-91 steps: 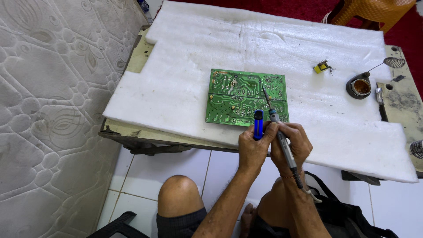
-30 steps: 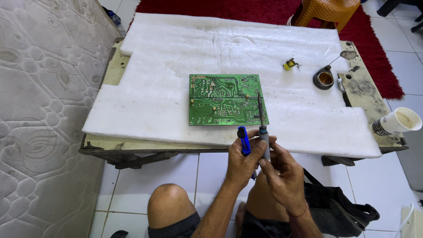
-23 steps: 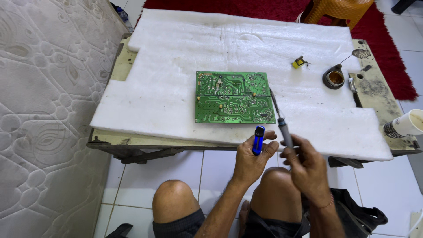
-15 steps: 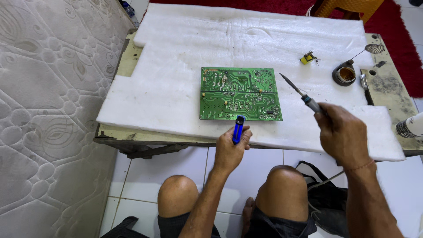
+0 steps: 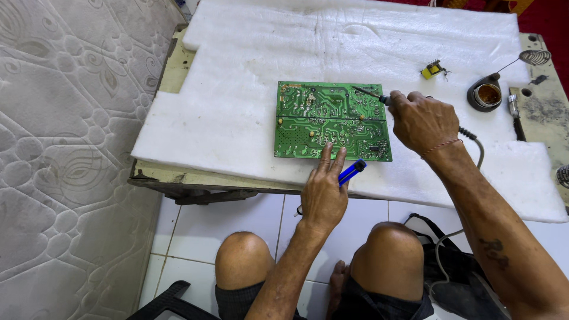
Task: The person uses a soldering iron to apply heat to various points on a green circuit board while holding a blue lighter in the other hand. The person moves the soldering iron across different sections of the board, occasionally using the lighter near the work area.
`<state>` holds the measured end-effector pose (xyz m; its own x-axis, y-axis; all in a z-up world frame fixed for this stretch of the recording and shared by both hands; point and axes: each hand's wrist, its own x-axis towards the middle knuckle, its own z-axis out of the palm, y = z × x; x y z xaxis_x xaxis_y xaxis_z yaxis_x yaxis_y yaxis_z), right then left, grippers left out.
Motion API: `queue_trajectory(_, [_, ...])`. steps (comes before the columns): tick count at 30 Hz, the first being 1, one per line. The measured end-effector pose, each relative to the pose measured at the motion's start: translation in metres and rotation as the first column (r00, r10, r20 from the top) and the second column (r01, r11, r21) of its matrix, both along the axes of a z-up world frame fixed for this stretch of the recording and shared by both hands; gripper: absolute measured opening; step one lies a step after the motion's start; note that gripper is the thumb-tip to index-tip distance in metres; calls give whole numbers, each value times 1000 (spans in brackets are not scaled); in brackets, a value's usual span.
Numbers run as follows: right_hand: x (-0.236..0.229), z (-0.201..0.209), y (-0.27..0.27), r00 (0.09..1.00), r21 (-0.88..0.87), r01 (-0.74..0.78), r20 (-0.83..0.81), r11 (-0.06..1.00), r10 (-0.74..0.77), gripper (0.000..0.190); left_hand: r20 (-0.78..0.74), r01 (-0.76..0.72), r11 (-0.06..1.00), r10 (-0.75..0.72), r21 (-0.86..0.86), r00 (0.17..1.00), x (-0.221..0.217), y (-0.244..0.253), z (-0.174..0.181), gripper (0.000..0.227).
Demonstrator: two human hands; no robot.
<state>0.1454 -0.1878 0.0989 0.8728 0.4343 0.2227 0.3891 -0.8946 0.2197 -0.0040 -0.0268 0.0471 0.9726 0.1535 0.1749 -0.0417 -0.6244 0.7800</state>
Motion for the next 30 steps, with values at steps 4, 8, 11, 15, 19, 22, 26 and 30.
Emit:
queue_trajectory(4, [18, -16, -1, 999, 22, -37, -20, 999, 37, 29, -172, 0, 992, 22, 125, 985, 10, -3, -17, 67])
queue_trajectory(8, [31, -28, -1, 999, 10, -40, -22, 999, 40, 23, -232, 30, 981, 16, 194, 973, 7, -5, -8, 61])
queue_trajectory(11, [30, -23, 2, 998, 12, -60, -11, 998, 60, 21, -243, 35, 980, 14, 197, 970, 8, -4, -6, 60])
queue_trajectory(15, [29, -22, 9, 997, -2, -74, -3, 997, 74, 20, -266, 49, 979, 6, 198, 964, 9, -5, -9, 62])
queue_trajectory(19, [34, -27, 8, 997, 0, -71, -10, 998, 71, 22, -273, 53, 980, 1, 191, 962, 9, -5, -9, 62])
queue_trajectory(22, [37, -35, 5, 998, 21, -68, -11, 997, 69, 26, -263, 58, 981, -7, 187, 965, 8, -4, -10, 62])
queue_trajectory(26, [34, -33, 8, 997, 52, -82, -6, 995, 82, 26, -250, 53, 981, -5, 187, 968, 9, -4, -11, 63])
queue_trajectory(30, [30, -35, 8, 997, 68, -70, -15, 995, 71, 28, -261, 51, 980, 1, 193, 965, 9, -5, -12, 64])
